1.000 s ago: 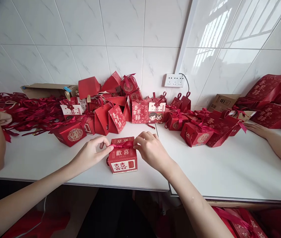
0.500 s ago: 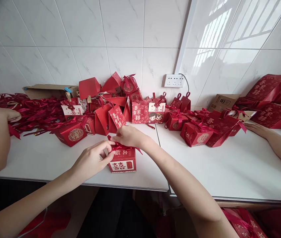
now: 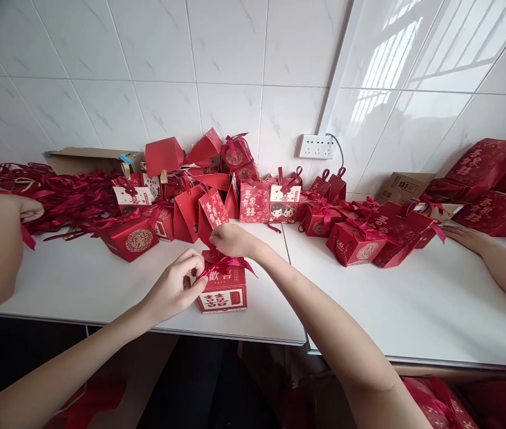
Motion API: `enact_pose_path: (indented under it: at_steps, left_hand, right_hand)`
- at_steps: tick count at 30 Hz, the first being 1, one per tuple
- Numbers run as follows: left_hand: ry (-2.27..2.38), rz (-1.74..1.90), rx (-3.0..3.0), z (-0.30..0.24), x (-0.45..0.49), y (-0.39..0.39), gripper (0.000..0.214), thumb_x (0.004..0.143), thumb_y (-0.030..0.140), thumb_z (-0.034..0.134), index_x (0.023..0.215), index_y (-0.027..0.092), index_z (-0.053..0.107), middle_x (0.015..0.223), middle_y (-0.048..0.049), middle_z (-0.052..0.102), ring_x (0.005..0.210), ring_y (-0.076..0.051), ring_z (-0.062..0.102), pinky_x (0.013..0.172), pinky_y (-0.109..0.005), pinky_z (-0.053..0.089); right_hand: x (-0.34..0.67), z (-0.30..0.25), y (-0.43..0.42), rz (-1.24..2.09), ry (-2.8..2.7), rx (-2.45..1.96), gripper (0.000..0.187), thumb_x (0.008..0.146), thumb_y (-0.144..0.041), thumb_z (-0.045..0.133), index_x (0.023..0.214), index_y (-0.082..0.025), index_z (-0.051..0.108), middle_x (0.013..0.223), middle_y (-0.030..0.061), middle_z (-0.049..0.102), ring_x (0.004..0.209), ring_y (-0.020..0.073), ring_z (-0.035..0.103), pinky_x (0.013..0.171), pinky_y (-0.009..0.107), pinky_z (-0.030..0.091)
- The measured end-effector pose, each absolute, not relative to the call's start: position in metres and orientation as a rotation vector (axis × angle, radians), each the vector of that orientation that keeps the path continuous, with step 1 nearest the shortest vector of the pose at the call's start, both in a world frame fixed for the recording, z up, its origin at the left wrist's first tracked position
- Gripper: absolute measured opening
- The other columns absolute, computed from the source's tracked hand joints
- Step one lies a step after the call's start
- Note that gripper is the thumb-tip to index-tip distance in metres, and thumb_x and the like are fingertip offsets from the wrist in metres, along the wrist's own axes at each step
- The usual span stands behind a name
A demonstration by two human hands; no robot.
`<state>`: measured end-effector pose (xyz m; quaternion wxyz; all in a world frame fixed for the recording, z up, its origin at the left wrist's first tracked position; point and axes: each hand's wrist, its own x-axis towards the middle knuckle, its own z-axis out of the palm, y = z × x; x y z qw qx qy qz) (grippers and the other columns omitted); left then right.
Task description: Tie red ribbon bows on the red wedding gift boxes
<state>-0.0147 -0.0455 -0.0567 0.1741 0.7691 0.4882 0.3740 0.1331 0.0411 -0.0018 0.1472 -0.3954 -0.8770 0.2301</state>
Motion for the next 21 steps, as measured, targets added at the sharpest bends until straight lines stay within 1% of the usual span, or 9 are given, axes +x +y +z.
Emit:
enact_pose_path:
  at_steps: [2,4,5,9,12,14,16,18,21]
  left_hand:
    - [1.397,1.03,2.116,-0.055,-0.015,-0.044,0.017,0.074,0.016,0.047,0.063,0.02,0.034,0.073,0.0013,0.041,0.061,-0.011,0.044,0.054,-0.024,0.038]
    - [1.419,1.005,2.075,-0.052,-0.014,-0.043,0.018,0.074,0.018,0.048,0.062,0.02,0.035,0.072,0.0017,0.041,0.061,-0.011,0.044,0.056,-0.025,0.038]
    - [1.426,0.996,2.066,-0.051,-0.014,-0.042,0.019,0.075,0.02,0.049,0.062,0.02,0.036,0.071,0.0017,0.041,0.062,-0.012,0.045,0.058,-0.026,0.039]
    - [1.469,1.002,2.034,-0.048,-0.011,-0.039,0.025,0.081,0.035,0.049,0.063,0.019,0.041,0.073,0.001,0.045,0.066,-0.014,0.048,0.062,-0.028,0.04]
    - [1.52,1.016,2.0,-0.049,-0.009,-0.035,0.027,0.083,0.039,0.048,0.065,0.019,0.042,0.075,0.0007,0.047,0.067,-0.014,0.049,0.063,-0.028,0.04]
    - [1.525,1.018,1.985,-0.05,-0.008,-0.033,0.027,0.084,0.038,0.047,0.065,0.019,0.042,0.077,0.0006,0.047,0.067,-0.013,0.05,0.062,-0.028,0.04]
    - [1.522,1.023,1.979,-0.051,-0.008,-0.032,0.027,0.084,0.038,0.048,0.065,0.019,0.042,0.078,0.0004,0.047,0.067,-0.013,0.05,0.062,-0.027,0.04]
    - [1.524,1.036,1.98,-0.052,-0.009,-0.032,0.026,0.083,0.036,0.048,0.064,0.019,0.042,0.077,0.0005,0.048,0.067,-0.013,0.05,0.061,-0.027,0.04]
    - [1.528,1.061,1.988,-0.053,-0.01,-0.032,0.026,0.083,0.034,0.048,0.063,0.019,0.04,0.074,0.0011,0.047,0.067,-0.014,0.05,0.063,-0.027,0.04]
  right_hand:
    - [0.137,-0.004,0.036,0.621,-2.418,-1.166,0.019,0.088,-0.023,0.043,0.074,-0.016,0.054,0.073,0.0024,0.059,0.065,0.0111,0.051,0.06,0.021,0.036]
    - [0.146,-0.004,0.025,0.53,-2.267,-1.209,0.021,0.09,-0.033,0.044,0.083,-0.016,0.055,0.079,0.0049,0.062,0.068,0.0133,0.054,0.062,0.023,0.037]
    - [0.152,-0.004,0.017,0.477,-2.209,-1.236,0.024,0.09,-0.038,0.045,0.083,-0.017,0.054,0.077,0.005,0.062,0.067,0.0141,0.055,0.061,0.024,0.037]
    - [0.175,-0.007,-0.015,0.412,-2.249,-1.389,0.036,0.086,-0.051,0.048,0.069,-0.019,0.051,0.063,0.002,0.057,0.058,0.0148,0.051,0.055,0.025,0.033]
    - [0.184,-0.016,-0.027,0.463,-2.27,-1.443,0.028,0.081,-0.045,0.057,0.07,-0.019,0.054,0.066,0.0013,0.058,0.058,0.014,0.05,0.054,0.025,0.033]
    - [0.184,-0.023,-0.027,0.517,-2.248,-1.383,0.017,0.081,-0.034,0.057,0.072,-0.019,0.056,0.073,0.0016,0.06,0.06,0.0132,0.051,0.056,0.024,0.035]
    - [0.182,-0.028,-0.022,0.612,-2.208,-1.302,0.01,0.08,-0.025,0.054,0.073,-0.019,0.058,0.074,0.0008,0.06,0.062,0.0124,0.051,0.059,0.024,0.037]
    - [0.181,-0.029,-0.017,0.755,-2.169,-1.238,0.009,0.079,-0.022,0.052,0.072,-0.018,0.058,0.068,-0.0011,0.058,0.061,0.0114,0.05,0.058,0.023,0.037]
    - [0.182,-0.026,-0.011,0.968,-2.151,-1.143,0.01,0.079,-0.023,0.051,0.073,-0.017,0.056,0.062,-0.0038,0.052,0.055,0.0095,0.045,0.053,0.022,0.035]
